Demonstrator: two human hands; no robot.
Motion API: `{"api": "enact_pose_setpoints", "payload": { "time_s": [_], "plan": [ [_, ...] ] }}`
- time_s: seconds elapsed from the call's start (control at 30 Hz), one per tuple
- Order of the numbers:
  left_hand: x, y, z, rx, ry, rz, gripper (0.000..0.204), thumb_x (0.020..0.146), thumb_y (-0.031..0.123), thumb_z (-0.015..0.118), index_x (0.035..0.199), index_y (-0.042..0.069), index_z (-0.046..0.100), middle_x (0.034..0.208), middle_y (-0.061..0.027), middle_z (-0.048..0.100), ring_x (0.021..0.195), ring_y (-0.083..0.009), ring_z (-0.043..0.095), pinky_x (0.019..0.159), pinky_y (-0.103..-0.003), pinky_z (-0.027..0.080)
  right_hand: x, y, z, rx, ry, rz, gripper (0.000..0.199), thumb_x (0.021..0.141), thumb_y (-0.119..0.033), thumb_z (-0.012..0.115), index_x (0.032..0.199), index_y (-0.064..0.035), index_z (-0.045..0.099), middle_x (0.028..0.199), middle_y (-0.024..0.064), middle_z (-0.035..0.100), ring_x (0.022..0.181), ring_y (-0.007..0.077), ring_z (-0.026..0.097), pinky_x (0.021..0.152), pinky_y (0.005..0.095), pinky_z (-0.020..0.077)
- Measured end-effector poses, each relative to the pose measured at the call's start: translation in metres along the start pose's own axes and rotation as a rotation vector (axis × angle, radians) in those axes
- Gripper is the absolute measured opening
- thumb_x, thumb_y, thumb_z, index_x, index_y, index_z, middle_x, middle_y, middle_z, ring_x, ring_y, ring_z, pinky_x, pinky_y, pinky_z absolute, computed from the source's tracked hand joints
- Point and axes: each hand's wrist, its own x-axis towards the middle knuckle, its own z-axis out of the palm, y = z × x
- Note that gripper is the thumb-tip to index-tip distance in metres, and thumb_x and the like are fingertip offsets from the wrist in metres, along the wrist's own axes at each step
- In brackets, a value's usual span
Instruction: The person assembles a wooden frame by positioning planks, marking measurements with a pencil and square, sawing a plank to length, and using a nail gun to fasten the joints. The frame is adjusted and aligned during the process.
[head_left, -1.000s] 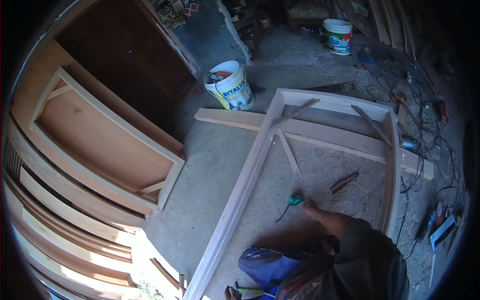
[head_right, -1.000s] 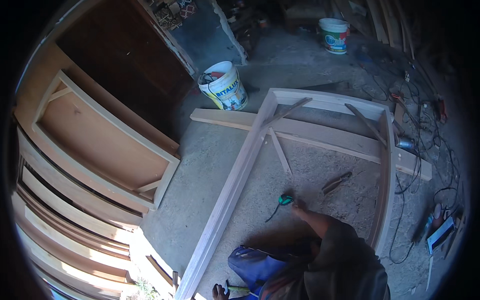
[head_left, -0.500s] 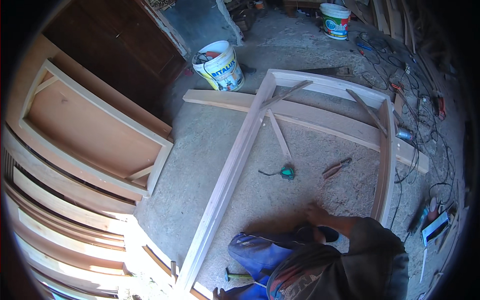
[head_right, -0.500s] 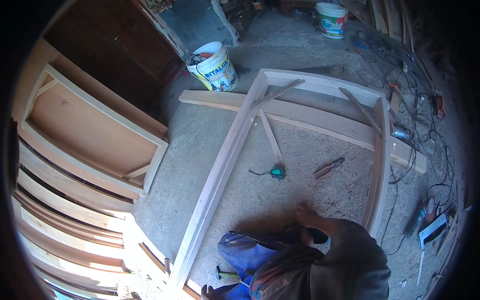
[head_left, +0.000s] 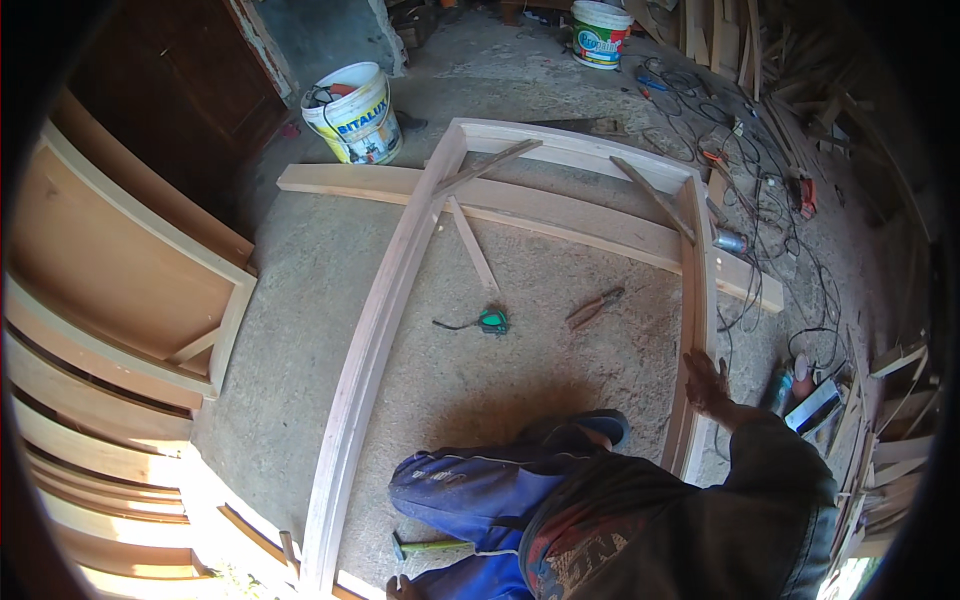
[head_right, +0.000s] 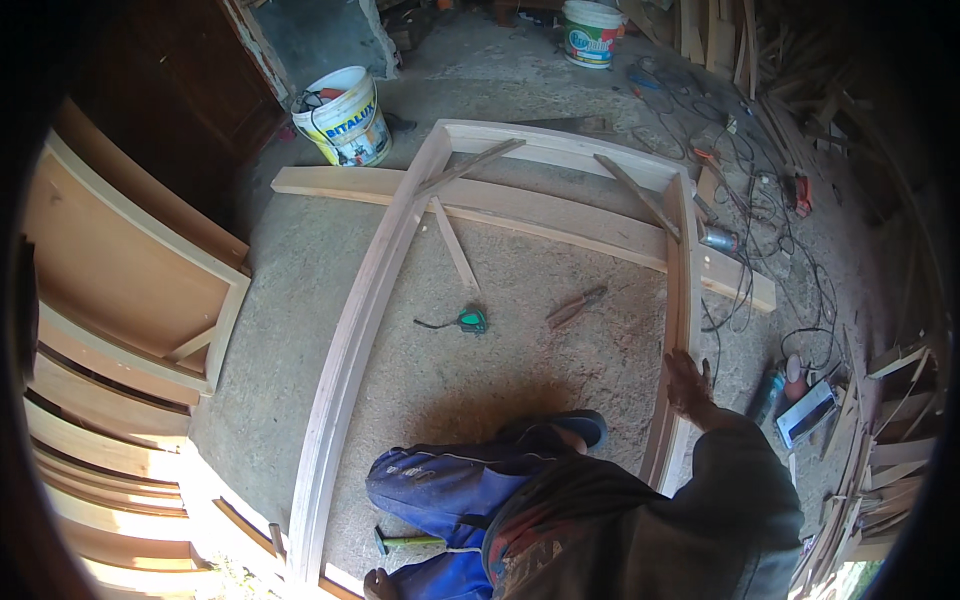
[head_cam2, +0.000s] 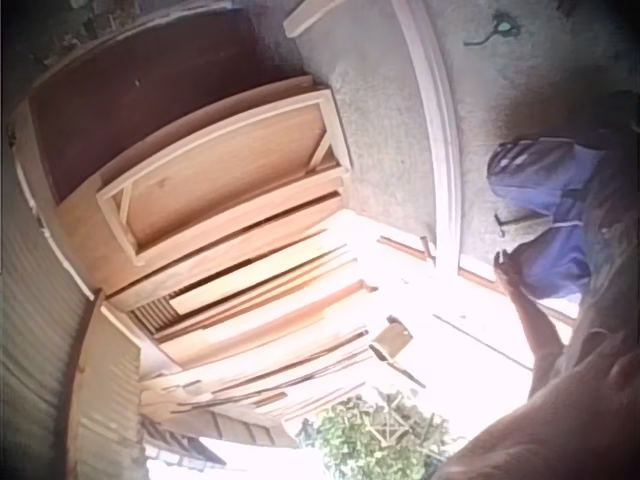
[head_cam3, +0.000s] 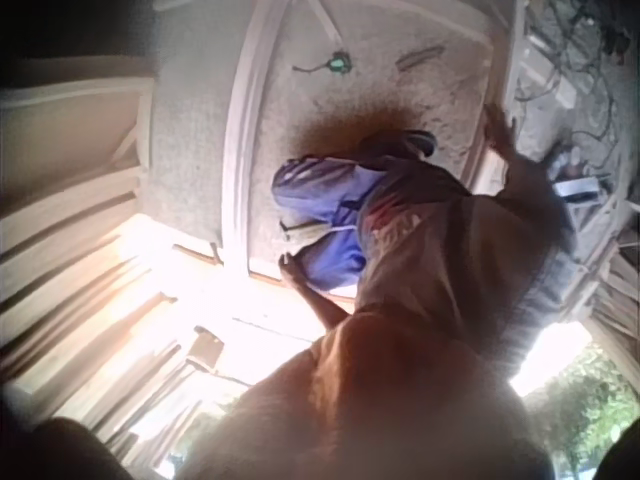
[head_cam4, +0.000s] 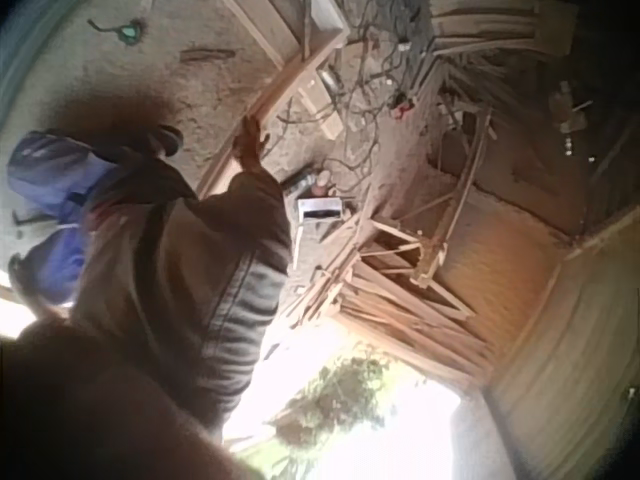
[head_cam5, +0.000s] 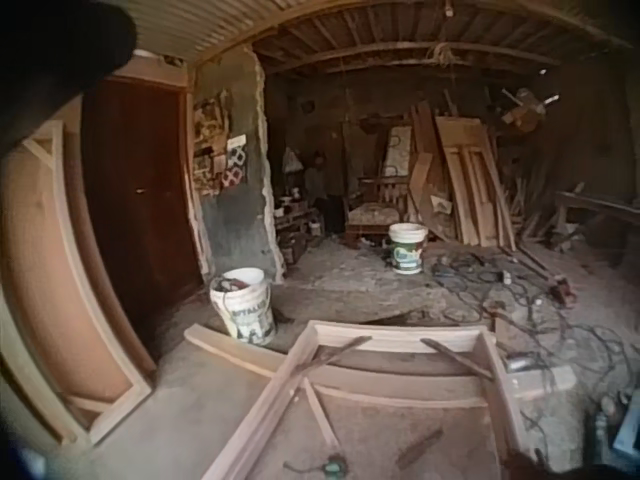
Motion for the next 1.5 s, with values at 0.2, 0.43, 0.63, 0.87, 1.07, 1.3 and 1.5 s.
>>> {"api": "enact_pose_setpoints", "payload": {
  "time_s": [0.2,0.43,0.63,0.87,1.07,1.3,1.5],
  "plan": [
    [0.022,-0.046,0.008,0.027,0.023,0.256,0.048,0.104,0.043,0.05,0.119,0.001,0.069,0.114,-0.0244,0.071,0.105,-0.0376,0.066,0.094,-0.048,0.051,0.024,-0.012,0.028,0.259,0.255,0.182,0.089,0.093,-0.03,0.068,0.166,-0.0147,0.019,0.173,0.0116,0.007,0.16,0.0327,0.011,0.126,0.0569,0.0171],
    [0.032,-0.117,0.0,-0.122,0.062,0.342,0.037,0.102,0.037,0.055,0.091,0.003,0.065,0.08,-0.0113,0.062,0.071,-0.0212,0.051,0.063,-0.042,0.045,0.033,-0.017,0.008,0.207,0.206,-0.064,0.049,0.088,-0.026,0.071,0.134,-0.0089,0.068,0.159,0.0178,0.041,0.158,0.0394,0.017,0.123,0.0576,0.0274],
    [-0.076,0.013,-0.047,-0.195,0.143,0.024,0.043,0.103,0.037,0.064,0.103,-0.005,0.072,0.088,-0.0108,0.071,0.077,-0.0237,0.06,0.069,-0.039,0.052,0.028,-0.005,0.038,0.2,0.411,-0.114,0.029,0.086,-0.012,0.068,0.114,-0.0167,0.075,0.15,0.0078,0.053,0.154,0.0428,0.025,0.109,0.0589,0.0413],
    [-0.106,0.101,-0.083,0.008,-0.206,0.232,0.041,0.104,0.032,0.055,0.117,-0.003,0.071,0.108,-0.0195,0.074,0.094,-0.0299,0.068,0.085,-0.042,0.054,0.029,-0.016,0.014,0.228,0.234,-0.093,0.036,0.082,-0.006,0.066,0.116,-0.0131,0.075,0.148,0.0125,0.053,0.152,0.0465,0.027,0.105,0.0628,0.0423],
    [-0.176,0.253,-0.078,0.123,-0.401,0.396,0.037,0.102,0.025,0.053,0.106,-0.008,0.071,0.095,-0.0221,0.073,0.087,-0.0321,0.069,0.081,-0.042,0.053,0.023,-0.013,0.01,0.184,-0.045,-0.024,0.045,0.092,-0.022,0.063,0.137,-0.0223,0.065,0.163,0.0047,0.036,0.16,0.0374,0.008,0.118,0.066,0.0301],
    [-0.202,0.301,-0.041,0.069,-0.583,0.797,0.019,0.095,0.002,0.059,0.108,-0.006,0.069,0.097,-0.021,0.073,0.087,-0.0365,0.071,0.081,-0.041,0.057,0.031,-0.01,0.014,0.17,0.079,-0.102,0.032,0.093,-0.025,0.065,0.124,-0.0171,0.07,0.161,0.0055,0.037,0.158,0.0391,0.013,0.12,0.0618,0.0328],
    [-0.239,0.313,-0.046,0.096,-0.729,0.652,0.024,0.097,0.012,0.06,0.116,0.0,0.07,0.108,-0.0219,0.073,0.1,-0.0393,0.069,0.089,-0.045,0.055,0.025,-0.022,-0.059,0.075,-0.341,-0.056,0.045,0.098,-0.046,0.06,0.127,-0.0133,0.072,0.155,0.0097,0.045,0.155,0.0416,0.019,0.124,0.0504,0.0357]
  ]
}}
